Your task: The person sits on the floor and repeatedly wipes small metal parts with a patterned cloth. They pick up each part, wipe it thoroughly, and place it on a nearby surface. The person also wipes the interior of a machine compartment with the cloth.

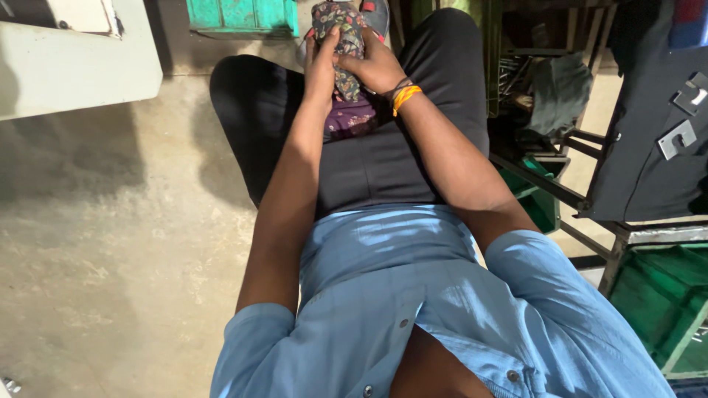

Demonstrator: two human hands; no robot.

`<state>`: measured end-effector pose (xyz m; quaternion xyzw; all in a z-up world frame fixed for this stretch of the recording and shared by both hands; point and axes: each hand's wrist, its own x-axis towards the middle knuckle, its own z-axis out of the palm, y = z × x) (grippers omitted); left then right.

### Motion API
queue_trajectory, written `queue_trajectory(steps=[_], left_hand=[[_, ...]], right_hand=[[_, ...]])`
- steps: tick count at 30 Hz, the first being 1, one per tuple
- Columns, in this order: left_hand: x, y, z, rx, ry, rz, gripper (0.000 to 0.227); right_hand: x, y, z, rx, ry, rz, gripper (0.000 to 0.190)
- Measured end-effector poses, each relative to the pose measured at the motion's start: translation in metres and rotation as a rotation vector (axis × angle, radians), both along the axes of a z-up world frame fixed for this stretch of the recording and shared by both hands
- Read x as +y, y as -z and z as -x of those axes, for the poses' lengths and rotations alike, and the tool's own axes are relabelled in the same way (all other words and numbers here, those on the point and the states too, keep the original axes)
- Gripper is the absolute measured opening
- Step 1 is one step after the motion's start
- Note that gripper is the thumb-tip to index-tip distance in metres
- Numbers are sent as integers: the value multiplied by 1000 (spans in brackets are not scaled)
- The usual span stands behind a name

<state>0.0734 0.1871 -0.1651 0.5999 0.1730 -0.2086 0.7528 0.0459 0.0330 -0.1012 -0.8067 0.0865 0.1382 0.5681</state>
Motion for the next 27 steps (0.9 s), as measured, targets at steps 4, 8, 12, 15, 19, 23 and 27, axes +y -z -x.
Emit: queue_trajectory(steps=[4,8,12,15,19,23,27], left_hand=[[2,0,1,57,23,44,93],[-1,-5,2,24,-24,65,86],[-3,-3,1,21,-31,75,73],[0,8,1,12,-32,100,69],[-12,24,2,74,17,157,65],[-12,15,-11,91,55,132,64],[-10,6,-7,19,25,90,64]], right_hand=[[2,-1,0,26,15,-17,77],[1,3,0,37,18,-69,77],[0,18,-2,-28,16,-94,73],[1,35,-1,-3,-19,-207,73],[-9,53,0,-66,-59,-90,91],[-7,54,-12,0,-60,-115,93],[-4,59,-17,26,-34,-35,93]])
